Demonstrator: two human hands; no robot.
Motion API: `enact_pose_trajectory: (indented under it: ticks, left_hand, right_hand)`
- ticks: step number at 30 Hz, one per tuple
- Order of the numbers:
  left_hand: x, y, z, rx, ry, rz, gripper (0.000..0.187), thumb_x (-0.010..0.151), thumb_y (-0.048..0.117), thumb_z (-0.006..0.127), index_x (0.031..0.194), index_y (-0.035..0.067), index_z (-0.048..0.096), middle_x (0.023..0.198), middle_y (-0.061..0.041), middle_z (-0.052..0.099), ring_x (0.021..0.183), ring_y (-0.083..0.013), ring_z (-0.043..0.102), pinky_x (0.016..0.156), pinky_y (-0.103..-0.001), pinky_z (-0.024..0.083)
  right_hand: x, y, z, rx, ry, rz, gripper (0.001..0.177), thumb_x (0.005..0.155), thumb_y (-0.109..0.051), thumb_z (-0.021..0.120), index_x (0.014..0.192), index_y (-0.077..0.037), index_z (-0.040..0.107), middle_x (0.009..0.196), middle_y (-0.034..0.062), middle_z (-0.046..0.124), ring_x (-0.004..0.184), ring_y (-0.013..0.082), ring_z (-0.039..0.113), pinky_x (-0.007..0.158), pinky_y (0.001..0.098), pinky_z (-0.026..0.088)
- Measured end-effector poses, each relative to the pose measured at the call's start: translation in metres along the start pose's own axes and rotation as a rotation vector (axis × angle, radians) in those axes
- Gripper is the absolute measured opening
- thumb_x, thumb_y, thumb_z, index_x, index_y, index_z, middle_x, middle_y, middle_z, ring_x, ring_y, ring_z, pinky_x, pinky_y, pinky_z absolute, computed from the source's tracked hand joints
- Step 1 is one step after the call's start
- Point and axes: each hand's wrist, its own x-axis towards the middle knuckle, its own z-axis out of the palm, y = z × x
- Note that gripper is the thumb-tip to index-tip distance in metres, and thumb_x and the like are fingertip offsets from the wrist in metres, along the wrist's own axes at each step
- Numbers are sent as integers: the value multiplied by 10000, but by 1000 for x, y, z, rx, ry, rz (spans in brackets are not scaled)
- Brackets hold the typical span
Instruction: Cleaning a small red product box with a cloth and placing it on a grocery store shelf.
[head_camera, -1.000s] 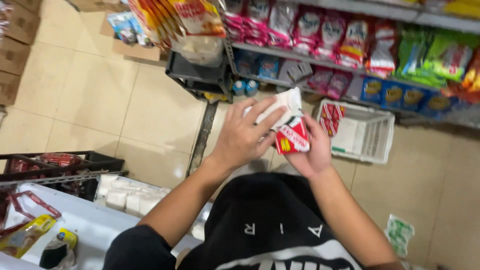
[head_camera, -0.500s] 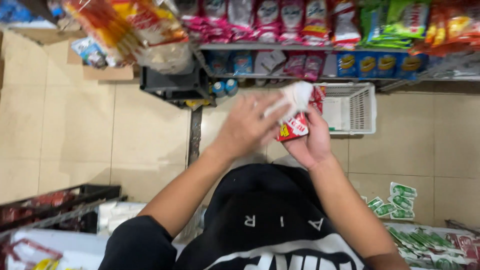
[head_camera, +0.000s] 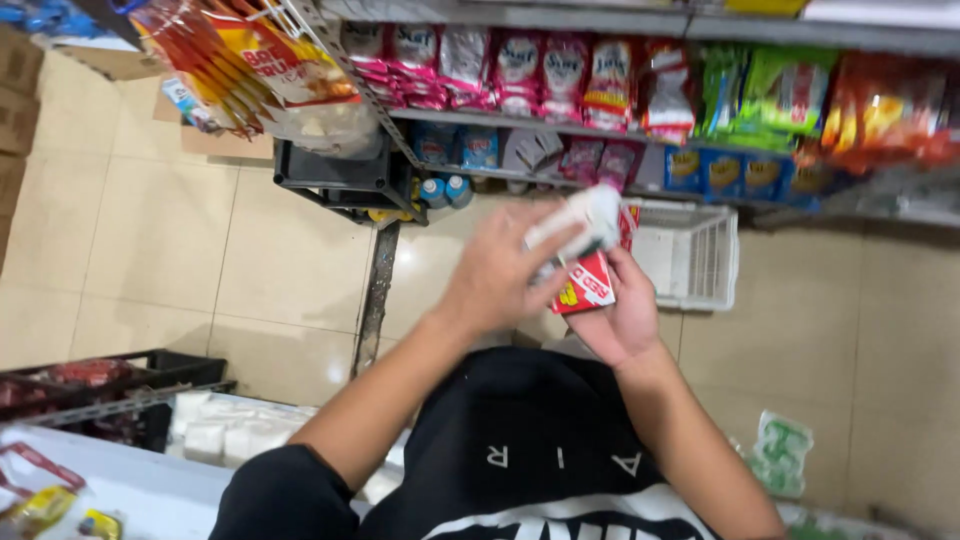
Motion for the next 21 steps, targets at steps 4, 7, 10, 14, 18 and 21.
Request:
enact_pose_trajectory:
  ticks: [4, 7, 10, 14, 18, 21]
  left_hand:
    - [6, 41, 24, -23, 0, 46, 482, 899, 432, 742, 1337, 249, 660, 1207, -124, 651, 1016, -341, 651, 847, -428, 563]
    - [21, 38, 35, -13, 18, 36, 441, 915, 412, 750, 1313, 240, 673, 1211, -130, 658, 1020, -337, 658, 848, -429, 567]
    - [36, 18, 38, 109, 70, -58, 447, 918, 398, 765, 1326, 244, 664, 1195, -118, 657, 1016, -323, 666, 837, -420, 570]
    - [37, 31, 39, 249, 139, -159, 390, 973, 429, 704, 1324, 264, 666, 1217, -59, 652, 979, -254, 672, 771, -355, 572]
    - [31, 76, 42, 200, 107, -85, 380, 1029, 469, 587, 1321, 240, 668, 1231, -101, 660, 958, -296, 668, 756, -389, 567]
    - [26, 90, 45, 117, 68, 21, 338, 1040, 453, 578, 1303, 266, 680, 1266, -86, 673, 946, -283, 681, 750, -376, 571]
  right_hand:
    - [10, -37, -10, -102, -11, 27, 471, 990, -459, 510, 1204, -64, 649, 1059, 115, 713, 943, 296, 679, 897, 505, 537]
    - [5, -54, -5, -129, -36, 67, 455, 962, -471, 544, 1158, -79, 666, 1034, 103, 725, 928, 291, 686, 878, 495, 551]
    - [5, -68, -13, -178, -24, 159, 460, 974, -473, 542, 1140, -59, 658, 1020, 148, 731, 898, 331, 686, 817, 486, 556]
    - [18, -81, -38, -150, -27, 218, 443, 1008, -432, 530, 1183, -43, 645, 1115, 167, 719, 1001, 352, 678, 863, 521, 548]
    - [27, -92, -45, -161, -13, 287, 531, 973, -505, 505, 1219, -60, 658, 1173, 168, 714, 1052, 375, 686, 881, 583, 557]
    - [32, -96, -60, -101, -57, 384, 581, 995, -534, 522, 1259, -32, 644, 1210, 214, 702, 1079, 377, 692, 932, 592, 553]
